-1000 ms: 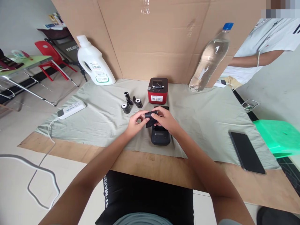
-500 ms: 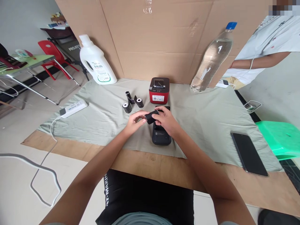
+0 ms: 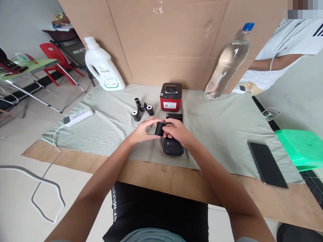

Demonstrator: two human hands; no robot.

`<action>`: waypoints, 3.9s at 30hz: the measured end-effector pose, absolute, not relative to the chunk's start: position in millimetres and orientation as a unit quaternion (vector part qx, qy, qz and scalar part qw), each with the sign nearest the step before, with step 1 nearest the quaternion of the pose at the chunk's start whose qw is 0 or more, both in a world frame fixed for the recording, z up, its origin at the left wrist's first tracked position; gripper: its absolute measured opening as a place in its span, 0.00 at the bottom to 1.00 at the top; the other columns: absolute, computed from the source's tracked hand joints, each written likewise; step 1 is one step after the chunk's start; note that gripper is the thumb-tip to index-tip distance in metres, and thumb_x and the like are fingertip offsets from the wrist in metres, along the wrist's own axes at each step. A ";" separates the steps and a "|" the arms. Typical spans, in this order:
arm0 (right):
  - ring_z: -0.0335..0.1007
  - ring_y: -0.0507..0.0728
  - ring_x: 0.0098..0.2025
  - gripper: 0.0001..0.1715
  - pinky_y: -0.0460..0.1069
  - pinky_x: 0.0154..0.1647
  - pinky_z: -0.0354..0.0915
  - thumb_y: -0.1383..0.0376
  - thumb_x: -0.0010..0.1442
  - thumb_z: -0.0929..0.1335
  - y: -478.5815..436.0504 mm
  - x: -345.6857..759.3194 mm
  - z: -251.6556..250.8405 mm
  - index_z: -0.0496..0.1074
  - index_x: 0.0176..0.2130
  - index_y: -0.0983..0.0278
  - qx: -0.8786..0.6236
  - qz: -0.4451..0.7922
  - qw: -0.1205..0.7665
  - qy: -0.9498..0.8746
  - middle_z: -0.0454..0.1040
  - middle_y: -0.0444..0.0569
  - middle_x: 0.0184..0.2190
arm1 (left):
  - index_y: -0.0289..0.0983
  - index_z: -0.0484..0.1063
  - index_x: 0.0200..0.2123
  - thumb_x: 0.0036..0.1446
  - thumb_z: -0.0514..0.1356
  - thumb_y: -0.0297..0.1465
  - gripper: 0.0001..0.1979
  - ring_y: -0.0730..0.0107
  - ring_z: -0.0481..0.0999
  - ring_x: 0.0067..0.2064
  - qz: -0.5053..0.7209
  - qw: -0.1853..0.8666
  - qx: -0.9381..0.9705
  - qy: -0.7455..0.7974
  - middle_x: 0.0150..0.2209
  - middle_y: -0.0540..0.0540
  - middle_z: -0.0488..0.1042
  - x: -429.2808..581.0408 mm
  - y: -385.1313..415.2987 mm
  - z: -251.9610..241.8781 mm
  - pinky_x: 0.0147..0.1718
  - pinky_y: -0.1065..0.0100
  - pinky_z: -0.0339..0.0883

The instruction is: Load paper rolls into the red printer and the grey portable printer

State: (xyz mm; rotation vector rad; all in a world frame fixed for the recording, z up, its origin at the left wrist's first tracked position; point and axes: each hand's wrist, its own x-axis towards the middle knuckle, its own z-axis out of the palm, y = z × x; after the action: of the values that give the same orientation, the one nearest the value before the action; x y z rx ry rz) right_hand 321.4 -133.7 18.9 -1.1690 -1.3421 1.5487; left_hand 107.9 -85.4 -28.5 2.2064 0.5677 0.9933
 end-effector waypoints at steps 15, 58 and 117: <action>0.64 0.47 0.21 0.26 0.49 0.26 0.65 0.66 0.59 0.71 -167.9 292.3 32.7 0.69 0.57 0.60 -0.504 0.590 0.393 -0.494 0.80 0.54 0.53 | 0.38 0.74 0.56 0.48 0.74 0.37 0.31 0.61 0.80 0.46 0.493 0.263 0.703 0.440 0.53 0.40 0.79 74.5 -63.6 -18.1 0.43 0.65 0.75; 0.75 0.58 0.42 0.18 0.52 0.43 0.69 0.69 0.62 0.64 -258.3 229.0 -52.3 0.70 0.52 0.63 -0.275 0.379 0.223 -0.855 0.79 0.52 0.43 | 0.39 0.75 0.54 0.58 0.67 0.37 0.21 0.62 0.74 0.54 0.546 0.241 0.326 0.734 0.54 0.40 0.73 13.6 9.1 -33.7 0.51 0.66 0.69; 0.75 0.61 0.41 0.10 0.50 0.32 0.58 0.73 0.65 0.64 -133.4 342.2 24.4 0.74 0.43 0.65 -0.575 0.059 -0.027 -0.815 0.74 0.58 0.46 | 0.41 0.77 0.43 0.66 0.60 0.29 0.06 0.68 0.71 0.36 0.370 -0.002 0.914 0.167 0.32 0.49 0.75 148.7 -133.8 -53.2 0.39 0.62 0.57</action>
State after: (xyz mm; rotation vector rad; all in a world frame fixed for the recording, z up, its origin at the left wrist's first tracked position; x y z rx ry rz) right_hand 342.2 -133.4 24.4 -1.8391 -2.6064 0.1877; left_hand 148.7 -133.8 -53.2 2.8749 0.5262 1.1627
